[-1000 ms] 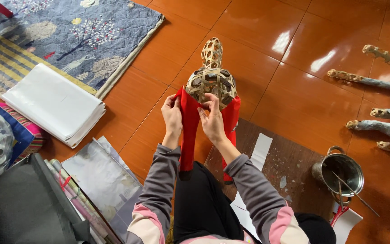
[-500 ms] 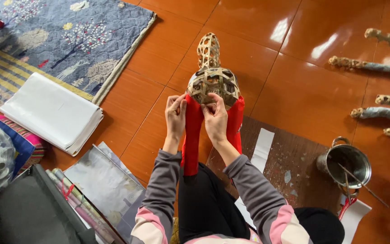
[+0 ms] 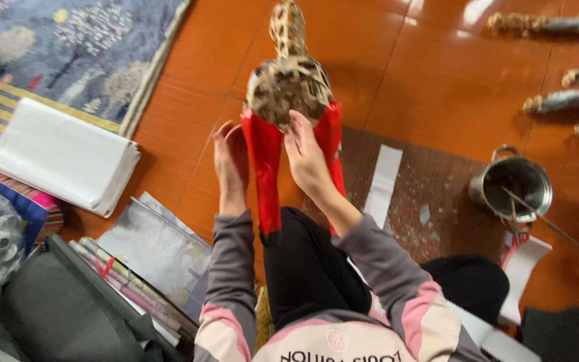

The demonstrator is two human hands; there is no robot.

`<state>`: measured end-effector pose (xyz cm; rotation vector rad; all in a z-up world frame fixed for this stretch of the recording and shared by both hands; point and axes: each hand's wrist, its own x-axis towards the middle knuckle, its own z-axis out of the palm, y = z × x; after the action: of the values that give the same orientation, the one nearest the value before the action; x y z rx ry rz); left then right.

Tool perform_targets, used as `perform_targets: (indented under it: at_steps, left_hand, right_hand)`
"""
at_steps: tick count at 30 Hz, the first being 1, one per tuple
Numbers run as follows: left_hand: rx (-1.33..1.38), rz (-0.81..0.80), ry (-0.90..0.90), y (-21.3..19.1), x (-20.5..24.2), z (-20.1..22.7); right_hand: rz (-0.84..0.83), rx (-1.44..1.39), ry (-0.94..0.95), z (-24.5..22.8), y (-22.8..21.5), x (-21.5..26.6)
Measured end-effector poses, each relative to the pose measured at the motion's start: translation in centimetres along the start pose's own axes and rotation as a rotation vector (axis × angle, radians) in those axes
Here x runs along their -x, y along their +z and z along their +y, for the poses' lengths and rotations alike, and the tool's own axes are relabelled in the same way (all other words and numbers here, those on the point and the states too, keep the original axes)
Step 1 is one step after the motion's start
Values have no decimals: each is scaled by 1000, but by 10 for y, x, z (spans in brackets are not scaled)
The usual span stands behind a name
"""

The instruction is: Wrapping strips of material around animal-shaped frames to create decorative crafts

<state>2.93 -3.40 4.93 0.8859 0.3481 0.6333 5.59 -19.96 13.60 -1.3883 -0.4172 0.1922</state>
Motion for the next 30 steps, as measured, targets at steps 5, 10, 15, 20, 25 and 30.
perform_targets:
  at_steps: [5,10,15,20,25,30]
  left_hand:
    - [-201,72,-391,-79,129,-32]
    - [-341,-318,-957,-42,247,-118]
    - [-1755,-795,-306,-5,262,-274]
    - [-2016,-759,-188,-11,272,-323]
    - [-2143,-830,-164,-4,274,-319]
    - [-2047,-796,-266,4,275,-308]
  right_hand:
    - [45,-39,25,23,-141,89]
    - [25,820,572,151,-273,157]
    - [-365,1446,491,181,-262,177]
    - [-342,1521,372,202,-290,178]
    - [-125,1616,366,188,-345,143]
    - [851,1504,129,149,-468,158]
